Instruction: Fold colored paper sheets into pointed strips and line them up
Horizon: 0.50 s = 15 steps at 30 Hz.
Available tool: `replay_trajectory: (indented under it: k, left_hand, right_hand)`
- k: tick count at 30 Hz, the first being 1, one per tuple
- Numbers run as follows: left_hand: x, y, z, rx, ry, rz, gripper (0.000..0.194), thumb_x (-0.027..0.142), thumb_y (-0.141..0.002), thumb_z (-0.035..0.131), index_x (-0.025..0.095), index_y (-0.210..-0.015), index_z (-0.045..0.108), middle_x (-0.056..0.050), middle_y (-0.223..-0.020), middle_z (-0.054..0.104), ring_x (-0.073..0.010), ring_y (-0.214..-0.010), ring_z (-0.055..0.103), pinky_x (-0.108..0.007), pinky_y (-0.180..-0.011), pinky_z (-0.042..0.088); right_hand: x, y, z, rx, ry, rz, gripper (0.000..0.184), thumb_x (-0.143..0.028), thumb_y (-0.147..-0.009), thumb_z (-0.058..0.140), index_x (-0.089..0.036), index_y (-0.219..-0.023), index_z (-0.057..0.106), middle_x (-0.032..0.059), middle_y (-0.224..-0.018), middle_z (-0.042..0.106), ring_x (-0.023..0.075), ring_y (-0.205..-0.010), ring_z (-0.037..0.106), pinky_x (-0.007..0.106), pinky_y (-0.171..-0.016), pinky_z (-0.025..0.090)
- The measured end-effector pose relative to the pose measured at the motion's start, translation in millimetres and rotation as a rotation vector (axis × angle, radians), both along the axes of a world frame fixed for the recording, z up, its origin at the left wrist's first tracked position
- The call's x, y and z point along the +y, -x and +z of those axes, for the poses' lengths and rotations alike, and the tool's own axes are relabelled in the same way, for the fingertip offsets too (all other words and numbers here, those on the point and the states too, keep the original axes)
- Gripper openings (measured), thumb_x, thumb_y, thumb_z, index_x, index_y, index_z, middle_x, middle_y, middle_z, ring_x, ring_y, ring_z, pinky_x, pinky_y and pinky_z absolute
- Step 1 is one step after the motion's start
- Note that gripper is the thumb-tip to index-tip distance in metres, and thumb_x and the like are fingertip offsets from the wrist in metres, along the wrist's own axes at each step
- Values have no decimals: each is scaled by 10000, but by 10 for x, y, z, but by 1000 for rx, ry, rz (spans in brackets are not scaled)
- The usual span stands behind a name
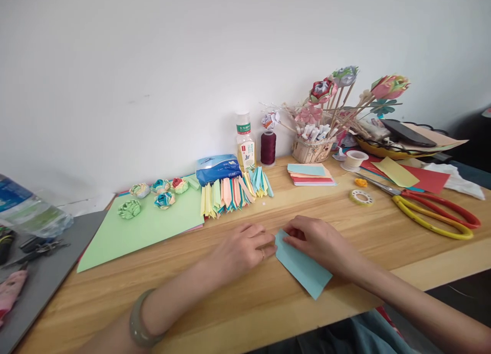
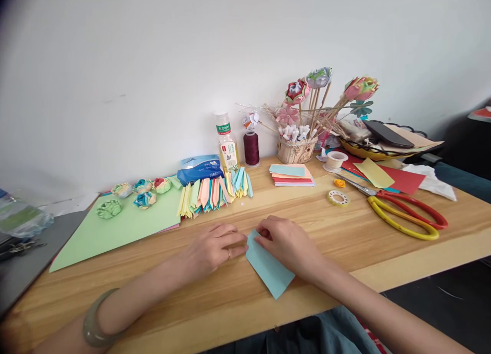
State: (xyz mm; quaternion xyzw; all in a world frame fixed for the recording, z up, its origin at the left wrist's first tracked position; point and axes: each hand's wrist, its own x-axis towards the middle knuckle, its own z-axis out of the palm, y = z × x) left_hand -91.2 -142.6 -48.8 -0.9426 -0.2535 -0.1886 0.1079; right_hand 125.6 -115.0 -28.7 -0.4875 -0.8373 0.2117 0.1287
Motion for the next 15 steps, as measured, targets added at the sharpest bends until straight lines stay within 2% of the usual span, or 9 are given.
replay_trajectory:
  k: [4,7,11,15]
  left_hand:
    - [39,0,-12,-31,-90,-49,270,184,-976,382,176,-1003,650,1,-1028,682,-179,-990,550,-343,-891,432]
    - [43,8,-27,-21,-160,-53,268,166,-972,387,172,-963,655,7,-1000,694,-178,-1025,553,-358,-939,408]
    - [26,4,-59,7,-225,-52,215,152,-955,428,161,-1019,633,0,-1020,685,-178,-1045,547,-374,-967,396]
    - [10,-34,-88,9,-203,-4,171,187,-944,471,166,-946,641,7,-971,678,-165,-1018,548,-376,-1010,364]
  right_hand:
    - [-3,23,-56,19,-20,12,79,-185,-810,550,-190,-792,626,15,-744,642,161,-667,593,252,-568,415]
    - [-32,-21,-132,14,-181,111,130,-164,-858,502,-190,-855,629,34,-809,635,171,-729,599,268,-615,437]
    - [-86,-93,-187,-17,-433,281,211,-147,-912,421,-176,-915,631,62,-830,625,186,-769,591,285,-630,465]
    - [-125,-124,-159,-60,-545,404,235,-142,-927,386,-141,-934,621,90,-865,626,203,-783,577,307,-632,493]
